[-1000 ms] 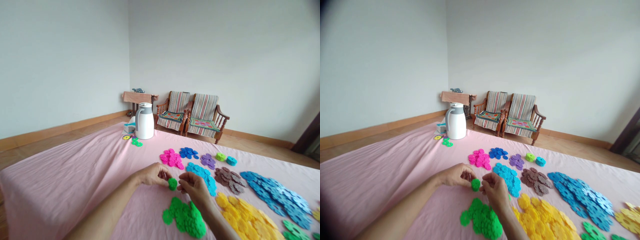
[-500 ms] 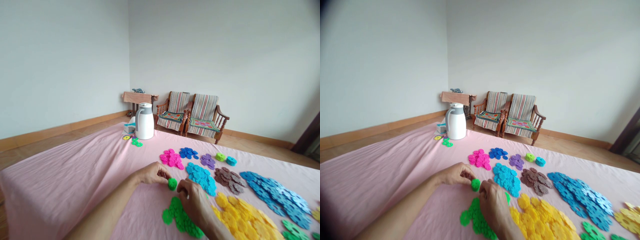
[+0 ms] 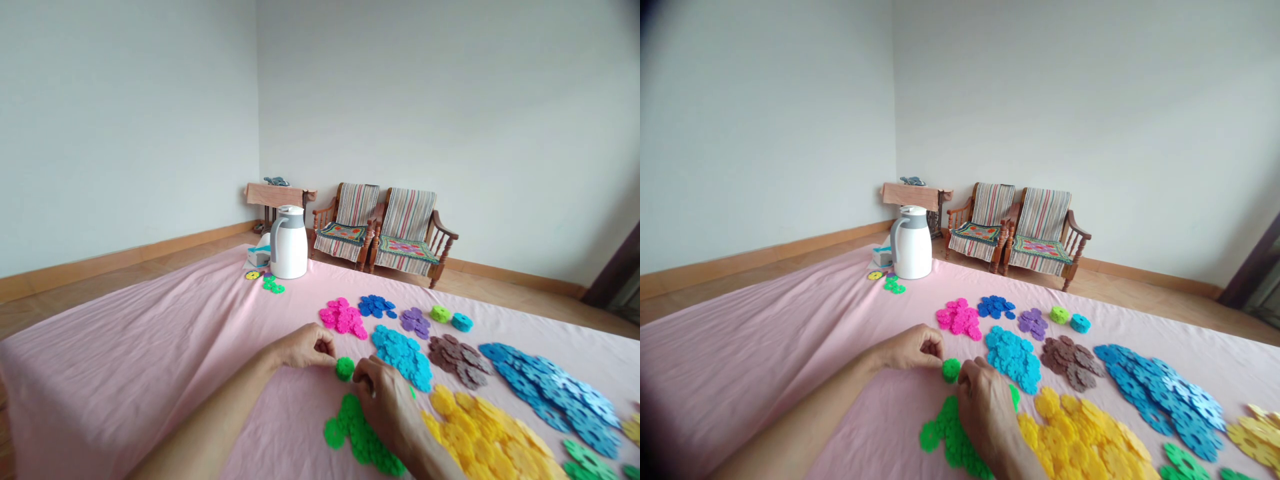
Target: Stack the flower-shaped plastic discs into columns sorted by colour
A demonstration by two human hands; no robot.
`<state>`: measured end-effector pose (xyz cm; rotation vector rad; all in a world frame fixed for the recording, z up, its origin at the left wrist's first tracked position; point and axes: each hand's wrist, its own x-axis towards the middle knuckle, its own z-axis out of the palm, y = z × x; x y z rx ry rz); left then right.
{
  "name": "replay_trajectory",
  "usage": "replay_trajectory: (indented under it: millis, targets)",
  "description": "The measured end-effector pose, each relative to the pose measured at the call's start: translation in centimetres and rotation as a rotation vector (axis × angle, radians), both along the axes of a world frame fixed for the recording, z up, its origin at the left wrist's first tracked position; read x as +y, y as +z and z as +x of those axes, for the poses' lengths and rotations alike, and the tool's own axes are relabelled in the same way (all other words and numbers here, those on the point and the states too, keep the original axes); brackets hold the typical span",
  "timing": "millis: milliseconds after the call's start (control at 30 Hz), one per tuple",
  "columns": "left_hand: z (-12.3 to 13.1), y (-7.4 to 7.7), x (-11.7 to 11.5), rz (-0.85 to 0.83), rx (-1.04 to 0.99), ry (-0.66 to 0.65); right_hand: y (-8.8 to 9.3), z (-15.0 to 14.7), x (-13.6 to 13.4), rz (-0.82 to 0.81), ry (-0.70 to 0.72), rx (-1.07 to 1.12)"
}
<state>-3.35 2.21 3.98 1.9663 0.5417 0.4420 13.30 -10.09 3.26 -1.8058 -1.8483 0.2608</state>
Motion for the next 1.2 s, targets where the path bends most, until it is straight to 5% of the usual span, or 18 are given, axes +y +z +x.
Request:
replay_trajectory:
  millis: [600, 800, 967, 1200]
  targets:
    - [0.2, 0.0, -0.3, 0.041, 0.034, 0.027, -0.4, -0.1, 0.3, 0.039, 0.003, 0.023]
    - [0.2, -0.3, 0.0, -0.002, -0.013, 0.03, -0.1, 3.5, 0.8, 0.136, -0.061, 0.027]
    - [0.3, -0.8, 0.5, -0.012, -0.027, 0.05, 0.0, 7.7, 0.6, 0.0, -0.146, -0.048]
    - [0.3, -0.7, 0.3, -0.028, -0.023, 0.035, -0.3, 7.7, -0.2, -0.084, -0.052, -0.021]
